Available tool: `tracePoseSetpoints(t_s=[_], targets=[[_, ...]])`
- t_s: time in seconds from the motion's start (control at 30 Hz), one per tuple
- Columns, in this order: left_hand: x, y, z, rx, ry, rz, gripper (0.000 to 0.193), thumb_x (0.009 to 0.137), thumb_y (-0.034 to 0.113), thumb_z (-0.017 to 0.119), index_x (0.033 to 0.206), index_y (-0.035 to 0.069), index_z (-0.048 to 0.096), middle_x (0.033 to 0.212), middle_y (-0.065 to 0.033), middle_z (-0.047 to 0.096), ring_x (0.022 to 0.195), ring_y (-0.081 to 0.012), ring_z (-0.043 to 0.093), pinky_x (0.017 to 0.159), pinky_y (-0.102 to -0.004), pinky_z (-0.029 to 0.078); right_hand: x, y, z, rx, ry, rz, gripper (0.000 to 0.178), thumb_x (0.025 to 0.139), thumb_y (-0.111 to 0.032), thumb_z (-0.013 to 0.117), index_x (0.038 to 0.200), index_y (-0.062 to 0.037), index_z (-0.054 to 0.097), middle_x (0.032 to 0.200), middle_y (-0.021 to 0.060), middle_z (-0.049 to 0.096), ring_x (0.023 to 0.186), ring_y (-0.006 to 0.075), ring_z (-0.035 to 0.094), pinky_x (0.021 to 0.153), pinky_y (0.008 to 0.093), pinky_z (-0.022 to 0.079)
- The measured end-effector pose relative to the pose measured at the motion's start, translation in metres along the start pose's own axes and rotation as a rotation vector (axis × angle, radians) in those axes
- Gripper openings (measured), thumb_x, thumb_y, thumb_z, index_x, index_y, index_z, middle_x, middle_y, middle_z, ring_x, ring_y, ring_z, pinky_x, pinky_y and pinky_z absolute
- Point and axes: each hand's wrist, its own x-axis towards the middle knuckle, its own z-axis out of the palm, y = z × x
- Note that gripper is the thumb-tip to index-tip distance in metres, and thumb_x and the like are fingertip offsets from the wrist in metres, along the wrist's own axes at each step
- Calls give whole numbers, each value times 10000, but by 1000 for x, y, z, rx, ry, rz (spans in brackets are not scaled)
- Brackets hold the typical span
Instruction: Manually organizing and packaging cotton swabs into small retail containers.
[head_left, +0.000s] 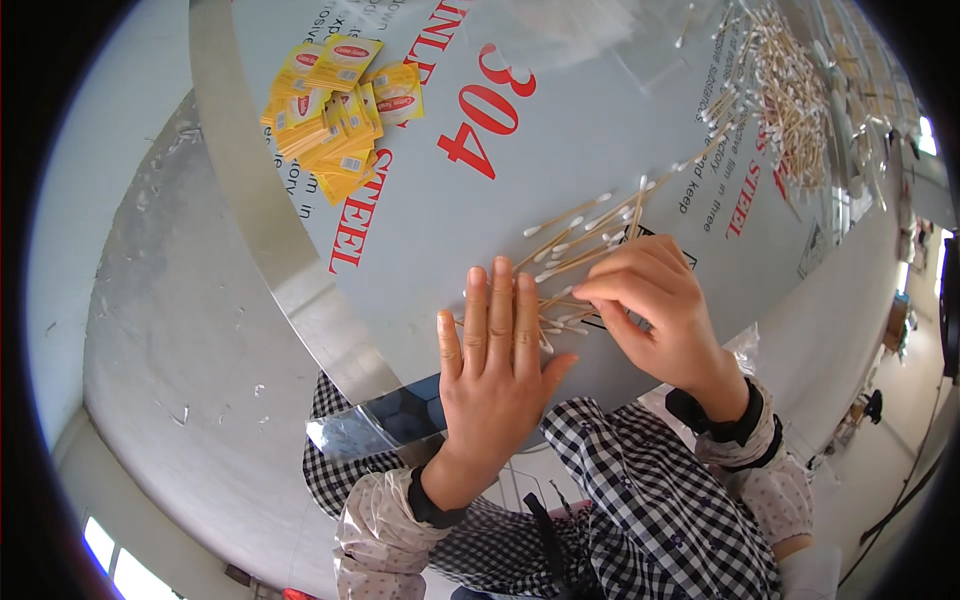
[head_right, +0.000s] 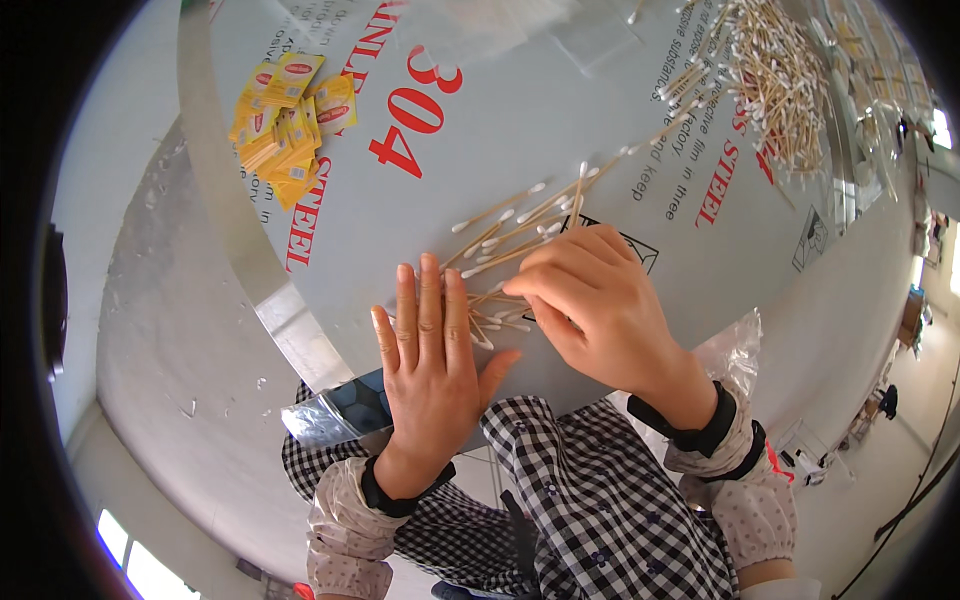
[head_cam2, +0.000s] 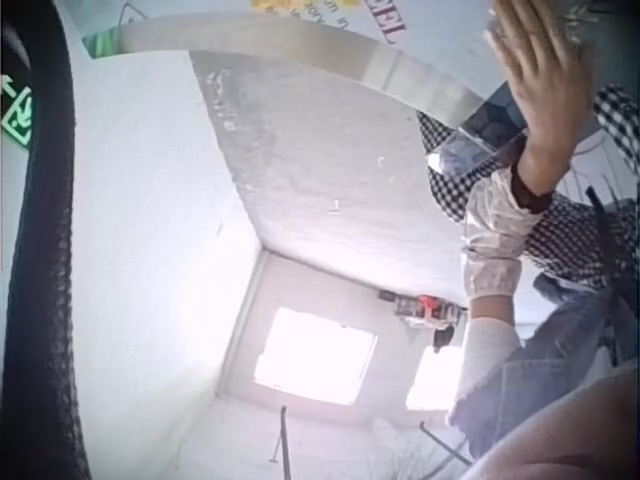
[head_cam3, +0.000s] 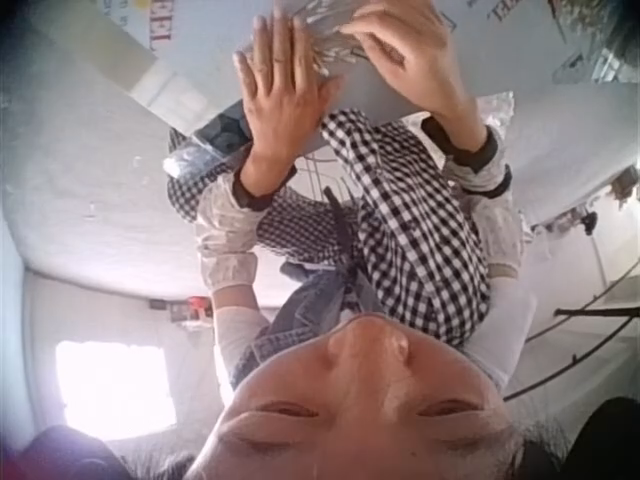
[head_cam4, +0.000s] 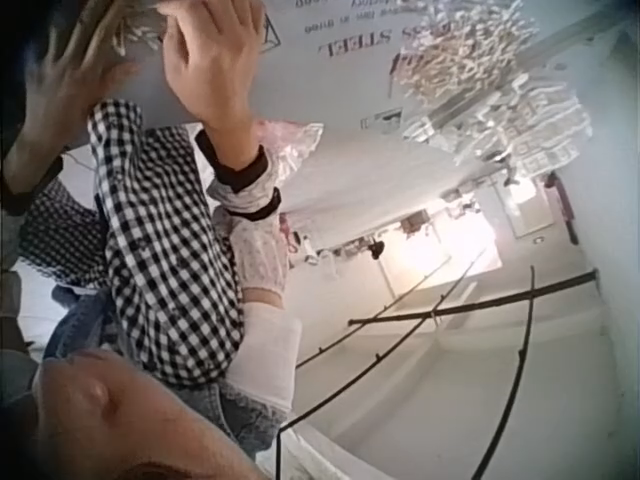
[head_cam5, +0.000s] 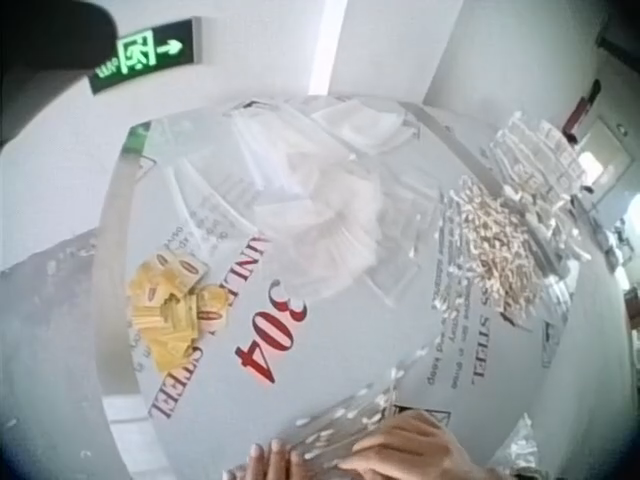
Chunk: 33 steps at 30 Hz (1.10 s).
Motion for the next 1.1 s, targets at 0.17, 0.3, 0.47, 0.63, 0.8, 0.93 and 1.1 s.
tracePoseSetpoints(t_s=[0.17, 0.3, 0.47, 0.63, 0.8, 0.93, 1.1], targets=[[-1, 2, 3, 30, 5, -16, 727, 949, 552, 448, 1443, 19, 447, 1534, -160, 396, 1445, -319, 335, 1149, -528, 243, 19, 9, -8, -70, 110, 77, 201, 804, 26, 654, 973, -81, 654, 885, 26, 661, 786, 239, 587, 757, 371, 432], [3, 1, -2, 5, -20, 11, 836, 928, 582, 494, 1456, -56, 376, 1540, -239, 339, 1456, -393, 280, 1166, -575, 179, 38, 8, -11, -117, 2, -43, 194, 784, 36, 653, 940, -75, 625, 854, 32, 635, 798, 244, 578, 749, 381, 430], [15, 7, 1, -33, 18, -19, 848, 917, 577, 503, 1452, -68, 373, 1531, -249, 348, 1447, -390, 303, 1168, -570, 187, 47, 7, 1, -187, -88, -73, 182, 771, 66, 624, 886, -69, 578, 819, 45, 589, 828, 248, 556, 754, 364, 427], [12, 9, -5, -155, 90, -109, 837, 791, 420, 723, 1415, -48, 420, 1491, -264, 410, 1415, -378, 377, 1144, -557, 247, 46, 5, -5, 20, 41, 6, 129, 809, 48, 626, 886, -48, 586, 837, 61, 601, 810, 261, 555, 732, 356, 434], [10, -9, -19, -377, 218, -60, 793, 725, 218, 805, 1389, -38, 456, 1410, -237, 508, 1354, -397, 445, 1107, -574, 283, 39, -1, -15, 188, 56, 166, 53, 869, 22, 629, 912, 8, 601, 884, 78, 628, 830, 184, 588, 759, 293, 464], [22, -20, -25, -718, 340, 30, 569, 745, 45, 774, 1271, -29, 569, 1139, -143, 664, 1097, -325, 590, 960, -436, 431, 36, -26, -13, 206, -104, 190, 52, 870, 35, 632, 918, 18, 622, 874, 75, 640, 791, 165, 604, 725, 274, 479], [28, -18, -24, -1028, 408, -134, 430, 717, -48, 783, 1127, 14, 674, 1004, -86, 693, 865, -224, 615, 754, -319, 478, 34, -42, -7, 462, -146, 373, 49, 880, 28, 638, 925, 14, 624, 869, 71, 650, 815, 156, 635, 753, 276, 495]])
